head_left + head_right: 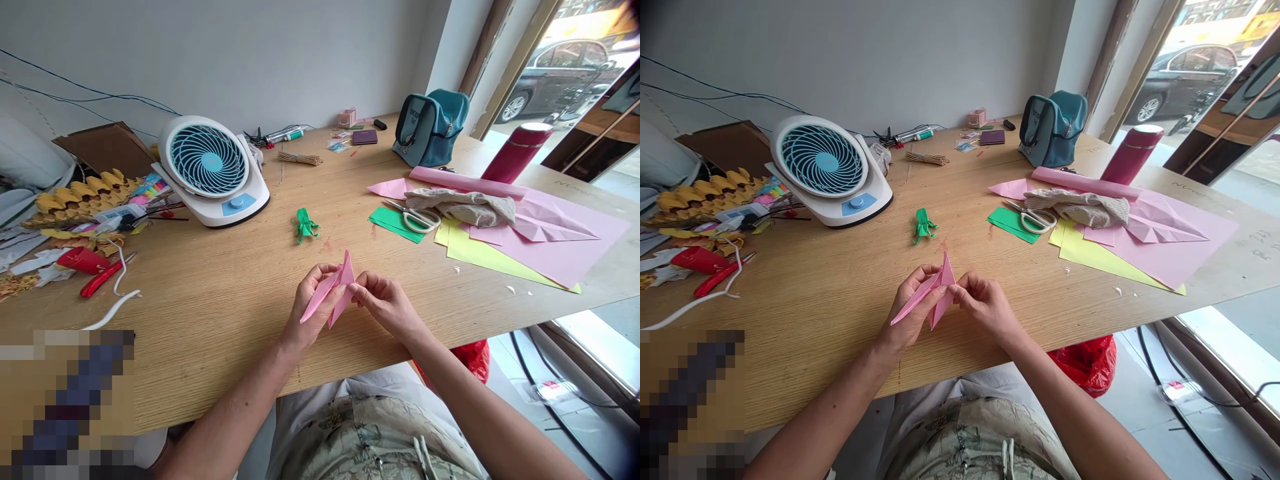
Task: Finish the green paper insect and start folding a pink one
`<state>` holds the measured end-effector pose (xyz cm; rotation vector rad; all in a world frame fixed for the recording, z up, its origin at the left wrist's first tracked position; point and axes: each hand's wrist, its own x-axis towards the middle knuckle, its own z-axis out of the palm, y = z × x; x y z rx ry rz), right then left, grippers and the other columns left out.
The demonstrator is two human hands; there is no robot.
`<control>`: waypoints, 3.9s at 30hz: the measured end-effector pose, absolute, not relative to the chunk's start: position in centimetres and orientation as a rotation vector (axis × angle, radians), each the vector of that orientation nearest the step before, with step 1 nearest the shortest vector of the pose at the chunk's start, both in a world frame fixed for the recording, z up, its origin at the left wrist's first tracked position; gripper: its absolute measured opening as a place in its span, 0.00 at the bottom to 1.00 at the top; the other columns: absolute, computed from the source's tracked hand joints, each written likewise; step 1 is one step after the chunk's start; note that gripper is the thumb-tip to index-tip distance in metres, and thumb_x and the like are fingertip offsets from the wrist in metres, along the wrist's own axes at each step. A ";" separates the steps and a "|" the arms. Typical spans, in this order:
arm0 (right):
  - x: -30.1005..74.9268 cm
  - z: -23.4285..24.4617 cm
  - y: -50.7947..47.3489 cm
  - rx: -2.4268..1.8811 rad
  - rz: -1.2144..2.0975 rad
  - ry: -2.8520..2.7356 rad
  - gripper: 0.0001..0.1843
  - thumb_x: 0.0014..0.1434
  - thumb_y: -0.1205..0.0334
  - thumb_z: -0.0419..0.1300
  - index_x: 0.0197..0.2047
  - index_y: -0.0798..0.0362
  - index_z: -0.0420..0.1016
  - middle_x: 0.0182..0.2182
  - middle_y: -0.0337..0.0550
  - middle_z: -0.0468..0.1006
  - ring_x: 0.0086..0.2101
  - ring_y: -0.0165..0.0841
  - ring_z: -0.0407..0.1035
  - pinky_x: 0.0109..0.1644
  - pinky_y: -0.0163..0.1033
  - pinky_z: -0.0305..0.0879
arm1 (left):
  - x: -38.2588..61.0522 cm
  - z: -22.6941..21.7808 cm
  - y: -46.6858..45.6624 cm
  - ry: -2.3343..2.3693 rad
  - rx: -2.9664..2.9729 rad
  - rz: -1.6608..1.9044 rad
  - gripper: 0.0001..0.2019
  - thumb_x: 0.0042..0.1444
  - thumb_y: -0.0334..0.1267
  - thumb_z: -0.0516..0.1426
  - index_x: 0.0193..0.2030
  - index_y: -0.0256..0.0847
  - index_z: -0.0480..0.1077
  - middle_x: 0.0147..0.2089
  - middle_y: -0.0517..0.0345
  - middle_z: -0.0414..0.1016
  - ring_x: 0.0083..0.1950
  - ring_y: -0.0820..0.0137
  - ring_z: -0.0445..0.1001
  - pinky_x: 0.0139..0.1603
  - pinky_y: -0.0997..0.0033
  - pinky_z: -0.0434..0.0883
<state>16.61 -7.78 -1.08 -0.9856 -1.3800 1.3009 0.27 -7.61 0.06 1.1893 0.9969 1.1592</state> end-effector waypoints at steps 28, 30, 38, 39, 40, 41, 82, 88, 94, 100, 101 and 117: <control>16.8 -0.9 -7.5 -0.956 1.274 -1.181 0.22 0.55 0.41 0.67 0.29 0.52 0.71 0.25 0.37 0.69 0.27 0.28 0.62 0.34 0.36 0.62 | -0.7 0.5 -7.5 1.019 1.716 1.249 0.07 0.60 0.36 0.61 0.44 0.42 0.69 0.41 0.57 0.76 0.37 0.74 0.76 0.37 0.78 0.71; 16.8 -0.9 -7.5 -0.936 1.285 -1.160 0.21 0.54 0.42 0.68 0.30 0.52 0.72 0.26 0.38 0.71 0.28 0.29 0.64 0.35 0.36 0.64 | -0.9 0.7 -7.5 1.064 1.847 1.264 0.03 0.62 0.36 0.58 0.42 0.41 0.71 0.38 0.59 0.76 0.35 0.75 0.76 0.37 0.79 0.71; 16.8 -0.9 -7.4 -0.913 1.311 -1.097 0.20 0.53 0.43 0.69 0.32 0.52 0.74 0.27 0.38 0.72 0.28 0.29 0.63 0.32 0.35 0.63 | -0.9 0.8 -6.9 0.971 1.788 1.208 0.08 0.60 0.42 0.62 0.36 0.39 0.76 0.32 0.60 0.78 0.31 0.75 0.74 0.32 0.79 0.71; 16.8 -1.0 -7.4 -0.914 1.307 -1.095 0.20 0.53 0.43 0.69 0.32 0.52 0.74 0.27 0.38 0.72 0.28 0.29 0.63 0.32 0.35 0.62 | -0.9 0.8 -6.8 0.962 1.736 1.197 0.09 0.59 0.43 0.63 0.35 0.39 0.76 0.32 0.59 0.78 0.31 0.75 0.74 0.31 0.79 0.71; 16.8 -1.0 -7.4 -0.917 1.302 -1.097 0.20 0.53 0.43 0.69 0.32 0.52 0.74 0.27 0.38 0.72 0.28 0.29 0.63 0.32 0.35 0.62 | -0.9 0.7 -6.7 0.954 1.685 1.181 0.10 0.57 0.44 0.65 0.34 0.39 0.76 0.32 0.59 0.78 0.31 0.75 0.74 0.31 0.79 0.71; 16.8 -1.1 -7.4 -0.920 1.299 -1.104 0.20 0.53 0.43 0.69 0.32 0.52 0.74 0.28 0.38 0.72 0.28 0.29 0.63 0.33 0.35 0.61 | -0.9 0.7 -6.6 0.951 1.636 1.162 0.11 0.56 0.45 0.66 0.34 0.39 0.76 0.32 0.59 0.78 0.31 0.75 0.74 0.30 0.79 0.72; 16.7 -0.8 -7.4 -0.888 1.340 -1.042 0.27 0.46 0.45 0.74 0.44 0.48 0.72 0.37 0.42 0.77 0.35 0.33 0.71 0.38 0.37 0.69 | -0.6 0.7 -7.0 0.950 1.653 1.093 0.13 0.60 0.45 0.62 0.46 0.41 0.70 0.40 0.56 0.77 0.35 0.74 0.75 0.31 0.79 0.69; 16.6 -1.0 -7.4 -0.869 1.318 -1.132 0.23 0.49 0.44 0.73 0.40 0.50 0.76 0.36 0.42 0.78 0.35 0.33 0.71 0.39 0.37 0.68 | -0.7 0.6 -7.0 0.959 1.919 1.094 0.09 0.63 0.41 0.59 0.41 0.40 0.79 0.39 0.54 0.79 0.36 0.72 0.73 0.34 0.76 0.68; 16.7 -0.8 -7.5 -0.850 1.323 -1.122 0.19 0.48 0.48 0.74 0.35 0.50 0.77 0.32 0.40 0.78 0.34 0.33 0.70 0.38 0.36 0.67 | -0.3 0.6 -7.2 1.049 1.685 1.132 0.12 0.58 0.46 0.63 0.34 0.39 0.78 0.27 0.62 0.73 0.25 0.78 0.66 0.26 0.79 0.65; 16.8 -0.7 -7.5 -0.926 1.327 -1.105 0.21 0.48 0.44 0.72 0.38 0.51 0.78 0.34 0.42 0.78 0.33 0.33 0.70 0.36 0.37 0.67 | -0.5 0.4 -6.9 1.010 1.524 1.011 0.15 0.57 0.50 0.63 0.38 0.38 0.76 0.32 0.58 0.78 0.29 0.74 0.74 0.27 0.77 0.74; 16.8 -0.7 -7.5 -0.926 1.330 -1.105 0.21 0.48 0.44 0.72 0.37 0.51 0.78 0.33 0.41 0.78 0.33 0.33 0.70 0.36 0.37 0.67 | -0.6 0.3 -6.8 1.007 1.501 1.012 0.16 0.56 0.50 0.63 0.38 0.38 0.75 0.33 0.58 0.78 0.30 0.73 0.75 0.27 0.77 0.74; 16.6 -1.3 -7.7 -1.036 1.249 -1.306 0.19 0.51 0.46 0.71 0.36 0.52 0.77 0.26 0.35 0.72 0.27 0.28 0.62 0.30 0.34 0.58 | -0.1 0.1 -7.0 1.160 1.616 1.066 0.09 0.58 0.43 0.61 0.35 0.38 0.74 0.32 0.59 0.76 0.29 0.76 0.71 0.26 0.80 0.68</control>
